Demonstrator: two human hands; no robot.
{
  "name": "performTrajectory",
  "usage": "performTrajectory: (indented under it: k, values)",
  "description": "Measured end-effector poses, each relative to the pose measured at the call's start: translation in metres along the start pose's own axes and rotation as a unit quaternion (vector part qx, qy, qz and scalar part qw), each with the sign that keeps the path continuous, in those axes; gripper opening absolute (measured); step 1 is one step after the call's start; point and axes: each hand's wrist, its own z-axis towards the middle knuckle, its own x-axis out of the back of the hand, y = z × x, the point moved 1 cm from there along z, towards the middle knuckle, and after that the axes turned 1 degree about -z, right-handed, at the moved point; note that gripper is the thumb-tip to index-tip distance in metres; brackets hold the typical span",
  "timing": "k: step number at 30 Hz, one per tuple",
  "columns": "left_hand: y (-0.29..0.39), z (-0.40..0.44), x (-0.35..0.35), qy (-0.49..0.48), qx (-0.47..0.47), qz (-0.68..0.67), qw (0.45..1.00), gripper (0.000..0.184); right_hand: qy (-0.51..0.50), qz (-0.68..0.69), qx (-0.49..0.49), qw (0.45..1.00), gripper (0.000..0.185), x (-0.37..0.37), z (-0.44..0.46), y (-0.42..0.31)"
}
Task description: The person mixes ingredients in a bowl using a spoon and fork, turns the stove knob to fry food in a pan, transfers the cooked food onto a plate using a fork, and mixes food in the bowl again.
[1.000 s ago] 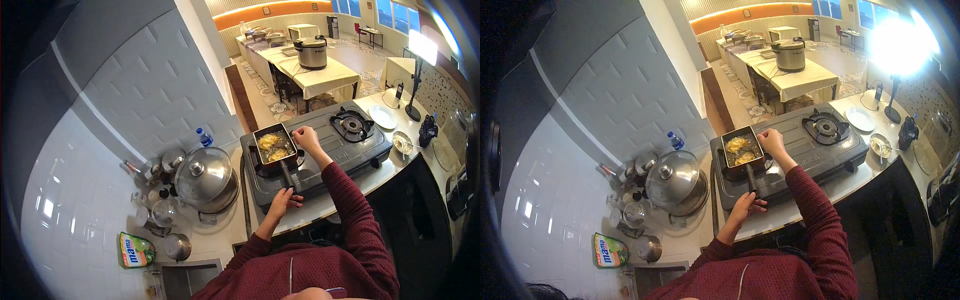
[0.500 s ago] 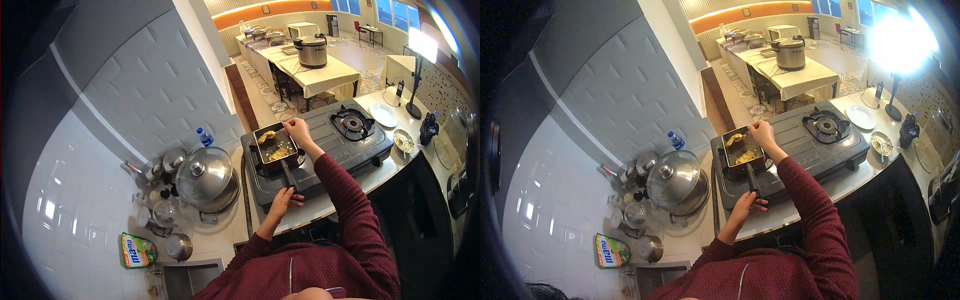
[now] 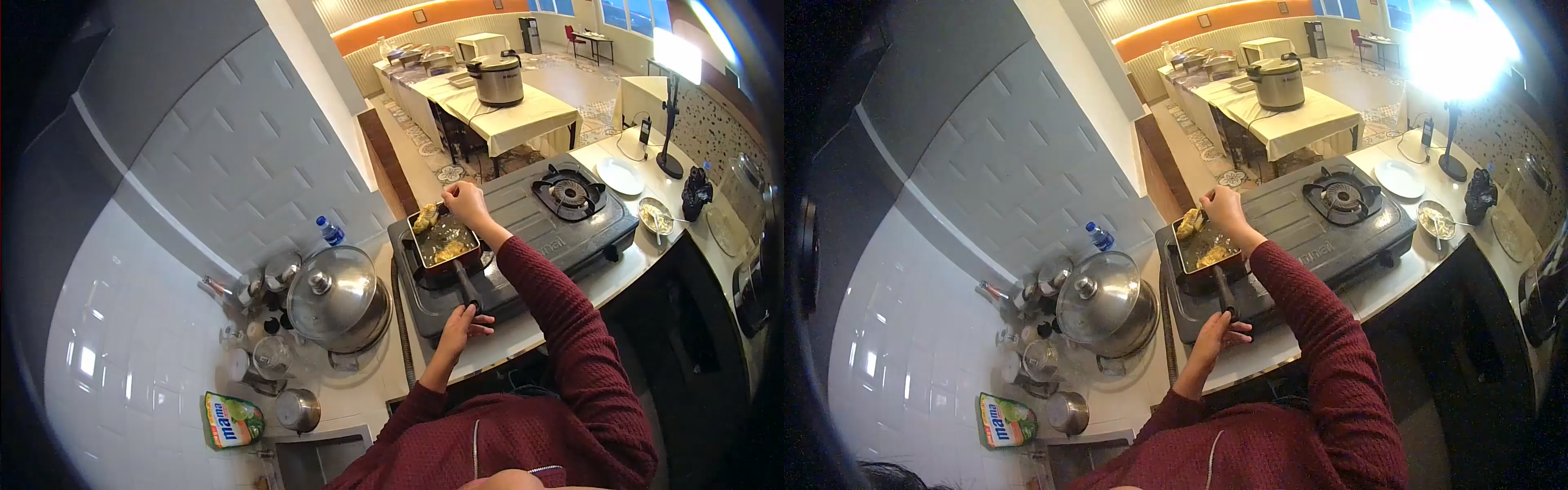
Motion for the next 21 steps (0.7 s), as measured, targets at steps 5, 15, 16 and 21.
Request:
performTrajectory:
  k: [5,15,16,21]
  values:
    - [-0.001,0.001,0.002,0.001,0.006,0.001,1.0,0.027,-0.009,0.005,-0.005,1.0,0.02,0.001,0.001,0.001]
    - [0.001,0.0,0.0,-0.007,0.004,0.003,1.0,0.029,0.022,-0.048,0.038,0.998,0.02,0.006,-0.01,0.007]
    - [0.001,0.0,0.001,-0.01,0.007,0.007,1.0,0.03,0.021,-0.051,0.039,0.998,0.02,0.006,-0.011,0.008]
    - [0.001,0.0,0.001,-0.004,0.011,0.01,1.0,0.03,0.003,-0.062,0.052,0.997,0.02,0.012,-0.022,0.011]
